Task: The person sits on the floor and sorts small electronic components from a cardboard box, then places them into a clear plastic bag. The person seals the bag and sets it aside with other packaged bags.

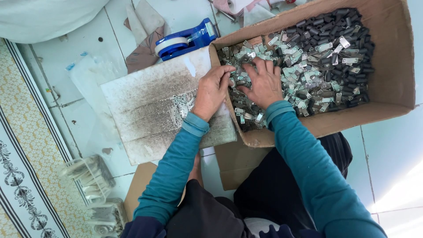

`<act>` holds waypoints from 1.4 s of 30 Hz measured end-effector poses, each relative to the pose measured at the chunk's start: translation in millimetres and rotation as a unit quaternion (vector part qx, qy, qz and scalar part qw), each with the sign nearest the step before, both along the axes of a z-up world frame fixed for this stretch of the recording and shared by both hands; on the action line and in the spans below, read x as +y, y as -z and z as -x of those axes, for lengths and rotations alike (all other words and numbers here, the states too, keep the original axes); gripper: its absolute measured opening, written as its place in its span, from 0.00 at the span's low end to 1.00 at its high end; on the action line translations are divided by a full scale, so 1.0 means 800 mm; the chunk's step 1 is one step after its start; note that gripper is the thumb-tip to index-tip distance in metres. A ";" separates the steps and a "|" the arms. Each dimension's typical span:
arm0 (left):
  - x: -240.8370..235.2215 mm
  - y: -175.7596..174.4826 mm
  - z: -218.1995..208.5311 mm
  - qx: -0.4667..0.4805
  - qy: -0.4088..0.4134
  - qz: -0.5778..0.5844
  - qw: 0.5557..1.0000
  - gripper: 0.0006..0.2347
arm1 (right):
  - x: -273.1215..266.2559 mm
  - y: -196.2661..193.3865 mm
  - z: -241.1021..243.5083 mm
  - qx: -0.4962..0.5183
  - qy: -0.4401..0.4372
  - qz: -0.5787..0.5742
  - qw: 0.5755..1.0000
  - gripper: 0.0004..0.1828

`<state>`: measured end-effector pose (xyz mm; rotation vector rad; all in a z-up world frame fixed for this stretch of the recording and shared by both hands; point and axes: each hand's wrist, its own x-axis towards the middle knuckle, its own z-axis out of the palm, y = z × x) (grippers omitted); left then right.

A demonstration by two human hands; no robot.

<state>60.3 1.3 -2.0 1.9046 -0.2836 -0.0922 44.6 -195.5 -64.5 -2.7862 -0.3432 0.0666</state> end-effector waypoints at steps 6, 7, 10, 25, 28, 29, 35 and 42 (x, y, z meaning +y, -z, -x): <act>0.000 0.004 0.000 -0.011 0.005 -0.004 1.000 0.10 | 0.007 0.006 -0.007 -0.007 0.021 -0.015 1.000 0.33; 0.001 0.003 0.000 -0.011 0.005 -0.004 1.000 0.10 | 0.001 0.012 -0.006 -0.008 0.020 -0.015 1.000 0.33; 0.000 0.003 -0.001 -0.017 0.005 -0.002 1.000 0.10 | -0.023 0.028 -0.009 -0.051 0.029 -0.121 0.991 0.28; 0.001 0.008 0.002 -0.028 0.013 -0.033 0.999 0.10 | -0.020 0.065 0.001 -0.122 0.038 -0.040 0.991 0.11; 0.001 0.005 0.001 -0.026 0.012 -0.023 0.999 0.10 | -0.018 0.045 0.003 -0.118 0.041 -0.107 0.986 0.07; 0.002 0.003 0.003 -0.031 0.013 -0.046 0.998 0.09 | -0.014 0.029 0.007 -0.086 0.061 -0.201 0.974 0.04; 0.007 -0.019 0.024 -0.012 0.009 -0.098 0.995 0.09 | 0.027 -0.076 0.044 -0.012 0.113 -0.390 0.914 0.03; 0.078 -0.066 0.084 0.036 -0.087 -0.082 0.992 0.07 | 0.100 -0.131 0.077 -0.002 0.077 -0.420 0.904 0.04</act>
